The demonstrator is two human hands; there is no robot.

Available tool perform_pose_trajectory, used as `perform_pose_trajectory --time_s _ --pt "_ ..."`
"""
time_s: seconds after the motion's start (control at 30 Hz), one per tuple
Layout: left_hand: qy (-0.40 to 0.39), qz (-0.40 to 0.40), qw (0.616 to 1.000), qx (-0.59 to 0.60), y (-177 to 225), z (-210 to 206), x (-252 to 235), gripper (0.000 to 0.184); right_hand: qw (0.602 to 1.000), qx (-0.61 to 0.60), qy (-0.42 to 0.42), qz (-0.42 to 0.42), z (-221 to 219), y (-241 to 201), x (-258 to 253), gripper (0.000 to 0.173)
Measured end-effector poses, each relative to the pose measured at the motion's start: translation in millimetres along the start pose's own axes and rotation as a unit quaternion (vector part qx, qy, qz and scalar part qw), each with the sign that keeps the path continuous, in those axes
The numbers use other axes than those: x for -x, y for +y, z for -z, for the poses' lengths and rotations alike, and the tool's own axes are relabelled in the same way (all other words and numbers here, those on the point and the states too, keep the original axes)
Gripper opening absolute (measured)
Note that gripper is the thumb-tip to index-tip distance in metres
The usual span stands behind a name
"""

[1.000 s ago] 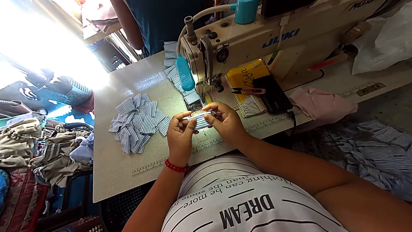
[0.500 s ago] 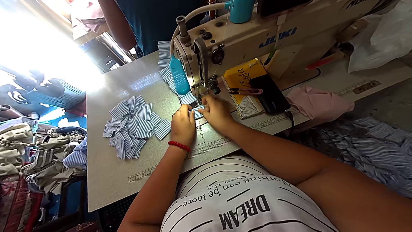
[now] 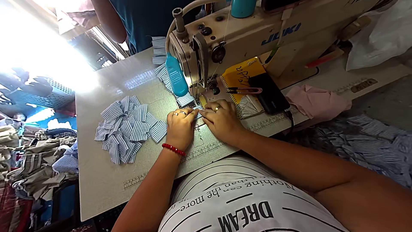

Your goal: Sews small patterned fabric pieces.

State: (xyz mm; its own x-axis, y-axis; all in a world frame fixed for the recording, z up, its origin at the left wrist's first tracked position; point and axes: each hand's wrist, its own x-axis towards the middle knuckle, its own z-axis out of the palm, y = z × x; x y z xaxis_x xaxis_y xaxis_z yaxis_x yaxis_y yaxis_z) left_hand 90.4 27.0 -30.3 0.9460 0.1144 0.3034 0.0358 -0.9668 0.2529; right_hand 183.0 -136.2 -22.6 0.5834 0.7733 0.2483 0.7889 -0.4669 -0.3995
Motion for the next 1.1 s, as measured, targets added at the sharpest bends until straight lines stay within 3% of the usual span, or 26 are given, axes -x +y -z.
perform_pose_trajectory --time_s 0.33,0.77,1.1 --pt "-0.013 0.0 1.0 -0.018 -9 0 -9 0.035 0.995 0.043 -0.082 -0.034 4 -1 -4 0.044" --pt "-0.019 -0.013 0.999 -0.03 -14 0 -14 0.037 0.996 0.026 -0.075 -0.051 1 0 -6 0.047" --pt "-0.025 -0.005 0.999 -0.025 -15 0 -15 0.041 0.989 0.059 -0.119 -0.061 2 -6 -8 0.053"
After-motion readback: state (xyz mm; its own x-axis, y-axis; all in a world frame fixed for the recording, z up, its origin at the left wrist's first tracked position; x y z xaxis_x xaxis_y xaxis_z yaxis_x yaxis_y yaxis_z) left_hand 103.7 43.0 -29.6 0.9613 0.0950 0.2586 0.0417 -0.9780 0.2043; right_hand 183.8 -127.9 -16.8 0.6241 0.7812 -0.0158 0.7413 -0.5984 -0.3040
